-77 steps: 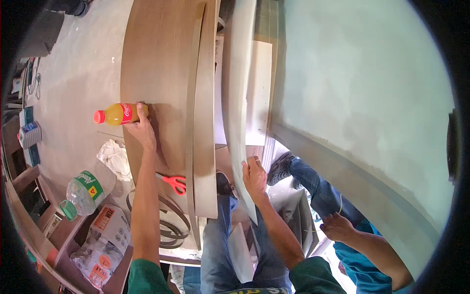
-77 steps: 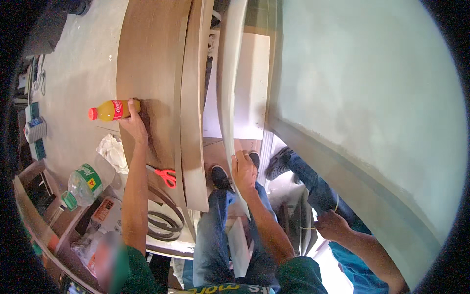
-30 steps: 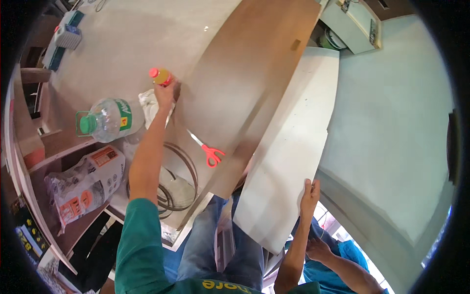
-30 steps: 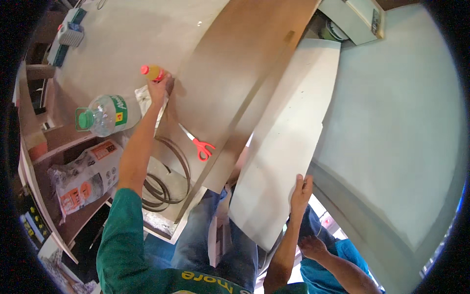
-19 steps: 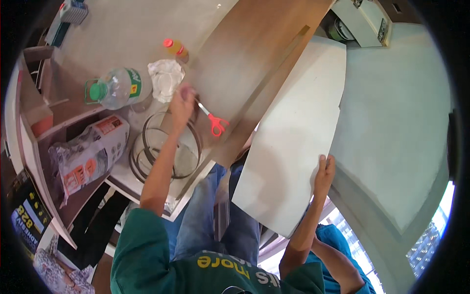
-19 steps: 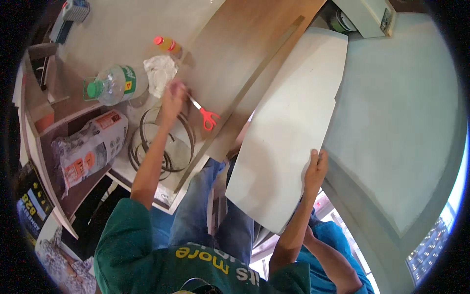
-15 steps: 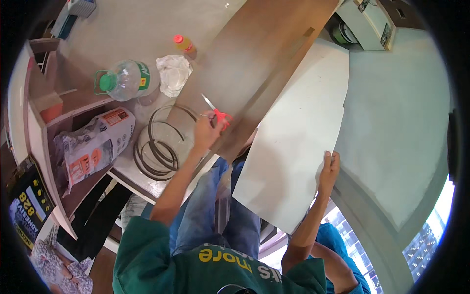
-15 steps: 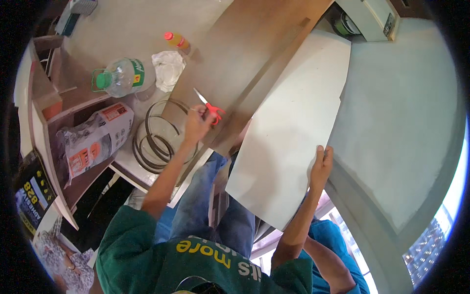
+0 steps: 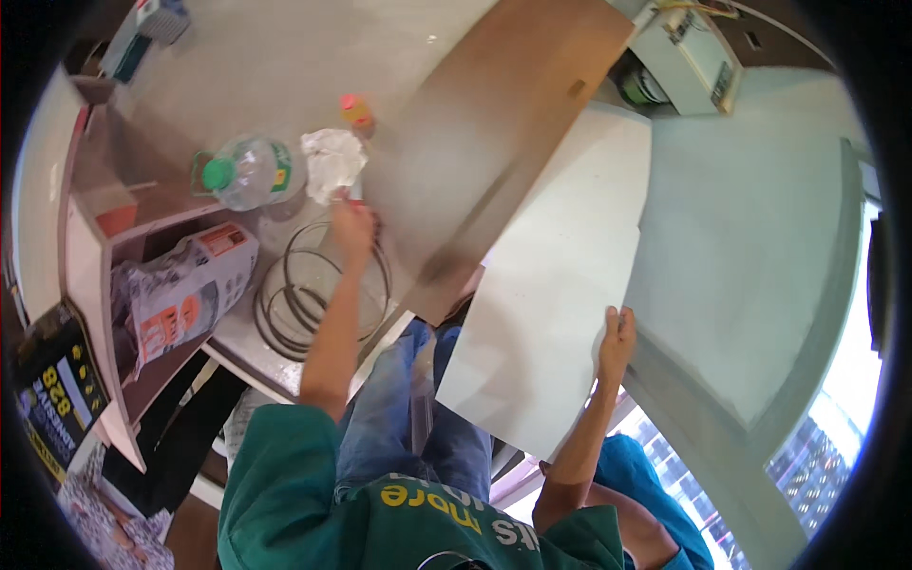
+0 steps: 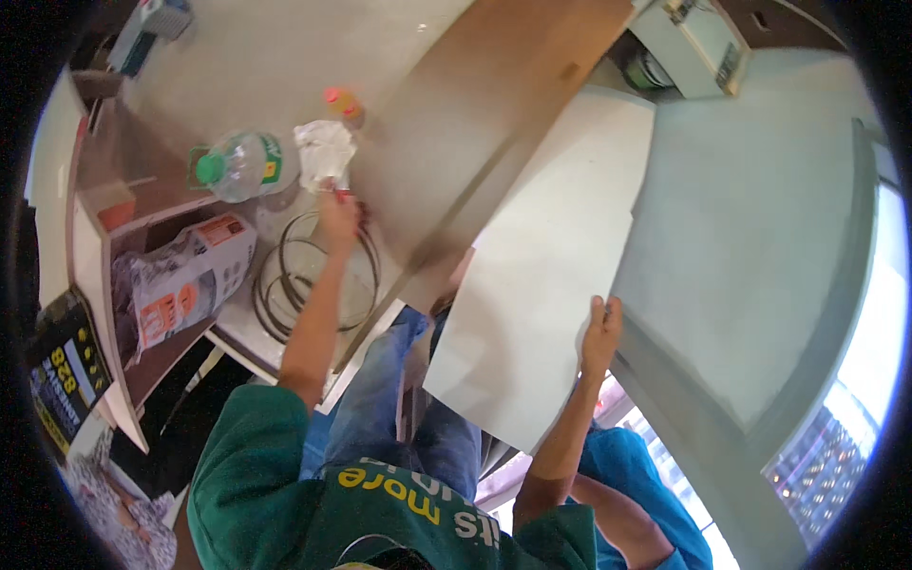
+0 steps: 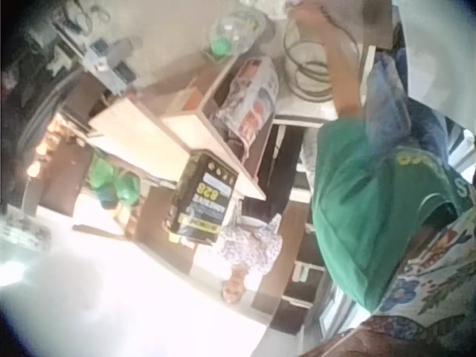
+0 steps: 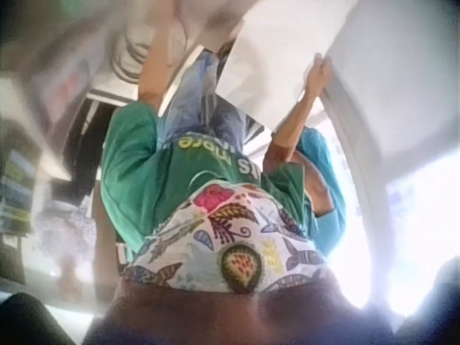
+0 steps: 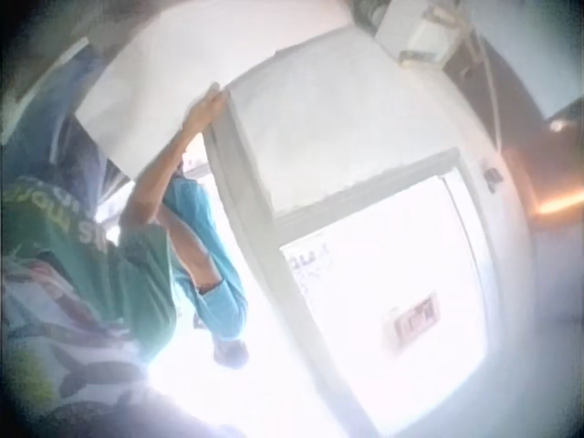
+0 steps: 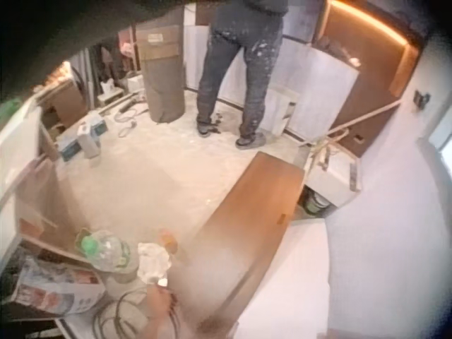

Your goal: The person measures and cuts a strip of brown edge banding using scissors, then wipes the surface of a white cabinet panel. They apply adhesive from a bottle along the edge of the panel and press the cut edge banding strip onto the adhesive to attach it.

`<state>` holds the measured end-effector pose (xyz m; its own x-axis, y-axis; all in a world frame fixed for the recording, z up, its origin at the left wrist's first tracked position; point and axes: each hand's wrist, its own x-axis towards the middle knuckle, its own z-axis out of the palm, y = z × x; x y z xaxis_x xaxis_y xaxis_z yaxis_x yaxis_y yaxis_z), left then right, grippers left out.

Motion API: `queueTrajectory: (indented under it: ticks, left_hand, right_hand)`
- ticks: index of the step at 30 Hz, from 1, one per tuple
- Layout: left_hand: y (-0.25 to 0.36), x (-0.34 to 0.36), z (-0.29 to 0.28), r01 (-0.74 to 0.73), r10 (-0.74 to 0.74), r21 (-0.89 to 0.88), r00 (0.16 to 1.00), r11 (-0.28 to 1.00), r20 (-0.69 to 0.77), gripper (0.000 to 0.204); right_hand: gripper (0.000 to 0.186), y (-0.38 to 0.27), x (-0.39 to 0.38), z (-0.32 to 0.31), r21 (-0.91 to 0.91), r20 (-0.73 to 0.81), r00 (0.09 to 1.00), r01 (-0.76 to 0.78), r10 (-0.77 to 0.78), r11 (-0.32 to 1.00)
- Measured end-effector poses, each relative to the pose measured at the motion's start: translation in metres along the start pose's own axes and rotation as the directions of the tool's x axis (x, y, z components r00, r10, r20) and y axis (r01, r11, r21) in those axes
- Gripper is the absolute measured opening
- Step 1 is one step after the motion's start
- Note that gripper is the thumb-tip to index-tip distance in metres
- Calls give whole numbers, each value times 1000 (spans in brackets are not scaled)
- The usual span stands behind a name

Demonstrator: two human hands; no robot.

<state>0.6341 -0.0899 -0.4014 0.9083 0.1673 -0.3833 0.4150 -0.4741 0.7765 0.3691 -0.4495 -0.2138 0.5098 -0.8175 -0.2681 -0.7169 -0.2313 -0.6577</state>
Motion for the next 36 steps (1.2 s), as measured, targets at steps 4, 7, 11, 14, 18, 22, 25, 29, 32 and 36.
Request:
queueTrajectory:
  ticks: [4, 7, 11, 14, 18, 22, 25, 29, 32, 36]
  left_hand:
    - [-2, -15, -17, -432, 532, 480, 842, 763, -88, 35]
    - [-14, -88, -15, -500, 442, 237, 859, 833, 259, 38]
    - [-40, -156, -4, -423, 287, 422, 892, 802, 349, 40]
    - [-63, -164, 6, -420, 265, 546, 902, 725, 341, 38]
    - [-78, -159, 11, -463, 269, 616, 883, 637, 386, 28]
    - [-71, -159, 10, -436, 270, 596, 897, 674, 351, 14]
    - [-60, -159, 3, -388, 187, 536, 901, 750, 390, 17]
    - [-45, -152, -23, -239, 173, 89, 873, 967, 457, 24]
    - [-36, -145, -47, -243, 242, -49, 882, 969, 404, 30]
    - [-30, -135, -73, -31, 146, -240, 866, 970, 478, 34]
  right_hand:
    - [24, -18, -1, -12, -16, 57, 997, -53, 53, 998]
    - [24, -41, -3, -17, -18, 78, 997, -18, 19, 1000]
    - [22, -70, -3, -36, -50, 85, 996, 7, -3, 999]
    - [20, -83, 2, -54, -49, 87, 995, -52, 56, 997]
    - [19, -97, 10, -74, 47, 165, 984, 56, -63, 997]
    - [17, -120, 7, -100, 112, 176, 984, 4, -24, 994]
    - [16, -140, 7, -123, 212, 199, 976, 43, -87, 976]
    - [16, -167, 9, -151, 266, 213, 966, 90, -149, 960]
    - [17, -195, 8, -172, 269, 179, 965, 137, -189, 953]
    - [18, -248, -1, -203, 308, 173, 964, 141, -201, 941]
